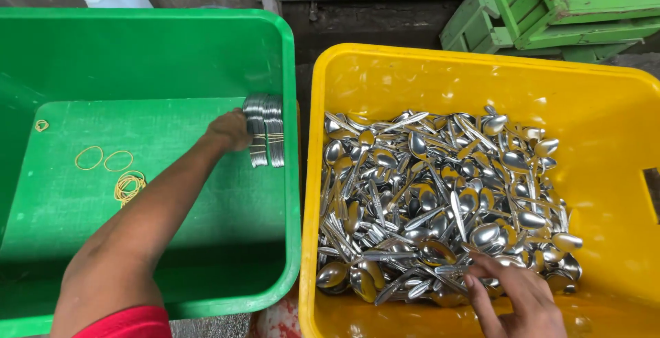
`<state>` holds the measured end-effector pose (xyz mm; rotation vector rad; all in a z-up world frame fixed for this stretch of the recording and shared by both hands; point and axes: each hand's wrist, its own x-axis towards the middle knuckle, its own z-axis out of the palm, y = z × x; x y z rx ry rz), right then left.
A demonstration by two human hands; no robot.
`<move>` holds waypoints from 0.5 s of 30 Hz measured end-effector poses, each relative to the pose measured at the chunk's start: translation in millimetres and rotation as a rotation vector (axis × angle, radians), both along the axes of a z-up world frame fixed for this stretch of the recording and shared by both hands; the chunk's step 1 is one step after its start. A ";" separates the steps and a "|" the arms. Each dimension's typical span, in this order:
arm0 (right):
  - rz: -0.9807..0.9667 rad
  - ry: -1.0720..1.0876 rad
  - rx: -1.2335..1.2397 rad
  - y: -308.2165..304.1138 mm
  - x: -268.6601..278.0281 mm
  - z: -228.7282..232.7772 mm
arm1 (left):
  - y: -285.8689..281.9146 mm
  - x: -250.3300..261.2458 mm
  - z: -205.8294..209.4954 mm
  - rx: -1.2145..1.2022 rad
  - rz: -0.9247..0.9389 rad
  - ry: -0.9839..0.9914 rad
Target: Picking up metal spoons from a bin, stacking them together, and securing the bundle with a rubber band.
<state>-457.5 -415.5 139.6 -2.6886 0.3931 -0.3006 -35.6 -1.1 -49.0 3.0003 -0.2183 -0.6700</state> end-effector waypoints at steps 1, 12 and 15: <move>0.003 -0.011 0.007 1.1 0.6 0.9 | 1.0 -3.1 -2.0 0.030 -0.050 -0.007; -0.060 0.042 0.137 -1.5 5.1 8.1 | 104.0 -3.1 48.4 0.403 -0.176 -0.113; 0.089 0.108 0.133 -81.5 14.9 -81.3 | 185.8 -10.2 48.2 0.675 -0.180 -0.148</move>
